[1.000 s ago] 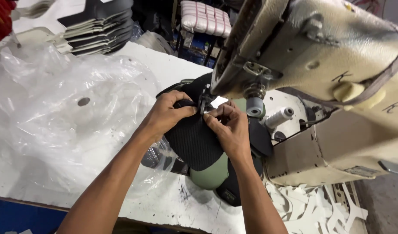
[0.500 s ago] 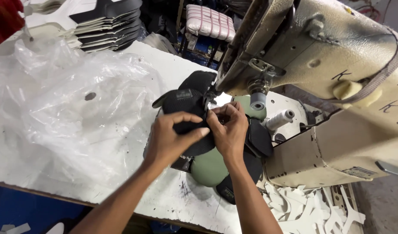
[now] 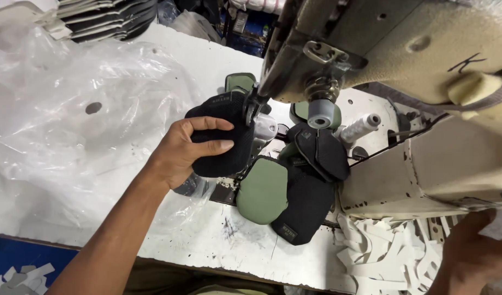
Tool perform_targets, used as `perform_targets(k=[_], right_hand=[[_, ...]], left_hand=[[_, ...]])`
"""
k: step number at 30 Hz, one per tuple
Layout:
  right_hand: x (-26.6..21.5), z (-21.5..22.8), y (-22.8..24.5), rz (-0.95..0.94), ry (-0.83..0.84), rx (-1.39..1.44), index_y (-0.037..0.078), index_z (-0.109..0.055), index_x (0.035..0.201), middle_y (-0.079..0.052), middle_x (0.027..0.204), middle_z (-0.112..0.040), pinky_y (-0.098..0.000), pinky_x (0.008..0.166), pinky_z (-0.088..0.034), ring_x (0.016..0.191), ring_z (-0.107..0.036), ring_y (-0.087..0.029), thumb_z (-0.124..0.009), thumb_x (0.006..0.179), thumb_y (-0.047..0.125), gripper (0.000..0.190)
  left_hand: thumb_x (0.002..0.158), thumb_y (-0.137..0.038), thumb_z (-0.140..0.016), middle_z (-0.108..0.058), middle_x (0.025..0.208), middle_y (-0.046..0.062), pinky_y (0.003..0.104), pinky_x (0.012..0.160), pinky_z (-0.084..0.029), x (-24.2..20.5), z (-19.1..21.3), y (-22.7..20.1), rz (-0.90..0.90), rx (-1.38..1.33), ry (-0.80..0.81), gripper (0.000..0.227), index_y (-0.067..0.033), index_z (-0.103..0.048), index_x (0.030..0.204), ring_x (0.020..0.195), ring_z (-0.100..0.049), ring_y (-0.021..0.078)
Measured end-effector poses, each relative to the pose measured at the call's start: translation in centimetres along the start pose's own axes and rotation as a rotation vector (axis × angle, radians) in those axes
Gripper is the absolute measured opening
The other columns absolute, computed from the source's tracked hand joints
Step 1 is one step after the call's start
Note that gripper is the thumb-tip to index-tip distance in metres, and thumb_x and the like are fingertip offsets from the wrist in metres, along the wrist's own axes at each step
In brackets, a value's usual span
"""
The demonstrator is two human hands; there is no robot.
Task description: Unpacking padded shoe components from a plastic bag and arranging them on a workstation near a sewing machine.
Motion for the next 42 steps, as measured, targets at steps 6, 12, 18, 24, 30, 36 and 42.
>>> perform_targets(k=[6, 12, 18, 24, 30, 36, 42], right_hand=[[2.2, 2.1, 3.8, -0.054, -0.025, 0.17, -0.01, -0.058, 0.123, -0.025, 0.107, -0.067, -0.0376, 0.081, -0.052, 0.087, -0.064, -0.031, -0.055, 0.107, 0.0, 0.02], [-5.6, -2.9, -2.8, 0.003, 0.17, -0.615, -0.006, -0.063, 0.111, -0.007, 0.085, -0.063, -0.0214, 0.054, -0.041, 0.061, -0.05, -0.009, -0.06, 0.11, 0.019, 0.026], [-4.4, -6.5, -5.0, -0.252, 0.17, -0.287, -0.007, -0.062, 0.101, -0.006, 0.075, -0.06, -0.0222, 0.048, -0.044, 0.055, -0.053, -0.011, -0.06, 0.112, 0.017, 0.027], [0.0, -0.2, 0.9, -0.398, 0.175, -0.169, -0.004, -0.064, 0.088, -0.003, 0.066, -0.059, -0.0212, 0.042, -0.046, 0.05, -0.057, -0.012, -0.06, 0.112, 0.018, 0.033], [-3.2, -2.9, -2.1, -0.371, 0.136, -0.115, -0.011, -0.062, 0.103, -0.013, 0.076, -0.066, -0.0247, 0.049, -0.05, 0.056, -0.06, -0.018, -0.062, 0.109, 0.017, 0.029], [1.1, 0.1, -0.3, -0.029, -0.033, 0.263, -0.015, -0.054, 0.126, -0.022, 0.108, -0.064, -0.0307, 0.084, -0.056, 0.086, -0.065, -0.026, -0.052, 0.115, -0.004, 0.016], [4.5, 2.8, 2.8, 0.005, 0.012, 0.224, -0.01, -0.059, 0.123, -0.024, 0.113, -0.067, -0.034, 0.082, -0.05, 0.088, -0.062, -0.028, -0.052, 0.108, -0.006, 0.017]], left_hand=[[0.08, 0.002, -0.078, -0.077, 0.103, 0.013, 0.035, 0.08, -0.067, 0.1, -0.8, 0.7, 0.031, -0.164, -0.063, 0.033, -0.0021, -0.07, 0.112, 0.088, -0.076, 0.0195], [0.083, 0.0, -0.076, -0.077, 0.103, 0.014, 0.035, 0.082, -0.066, 1.4, -1.1, 1.1, 0.064, -0.255, -0.119, 0.031, -0.0025, -0.07, 0.114, 0.09, -0.076, 0.0195], [0.088, -0.002, -0.074, -0.076, 0.105, 0.014, 0.034, 0.087, -0.065, 3.6, -0.3, 1.9, 0.022, -0.302, -0.103, 0.027, -0.0004, -0.07, 0.115, 0.092, -0.075, 0.0196], [0.091, -0.008, -0.074, -0.076, 0.101, 0.014, 0.033, 0.074, -0.064, 2.8, -0.6, 2.1, -0.018, -0.257, -0.131, 0.027, 0.0021, -0.069, 0.115, 0.085, -0.075, 0.0185], [0.088, -0.007, -0.073, -0.074, 0.088, 0.017, 0.034, 0.058, -0.061, -2.1, -4.0, 2.0, -0.049, -0.27, -0.262, 0.033, 0.002, -0.066, 0.119, 0.066, -0.071, 0.0201], [0.089, -0.007, -0.075, -0.073, 0.083, 0.014, 0.032, 0.059, -0.061, -1.3, -5.0, 2.5, -0.136, -0.318, -0.323, 0.034, 0.0001, -0.065, 0.121, 0.065, -0.07, 0.0184], [0.09, -0.011, -0.076, -0.069, 0.087, 0.012, 0.037, 0.064, -0.059, -0.8, -5.0, 3.2, -0.166, -0.353, -0.394, 0.051, -0.0063, -0.058, 0.137, 0.073, -0.068, 0.0194]])
Point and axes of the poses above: each hand's wrist, its own x-axis towards the middle knuckle, its own z-axis out of the back of the hand, y = z × x, the point moved 1 cm from there along x, towards the middle knuckle
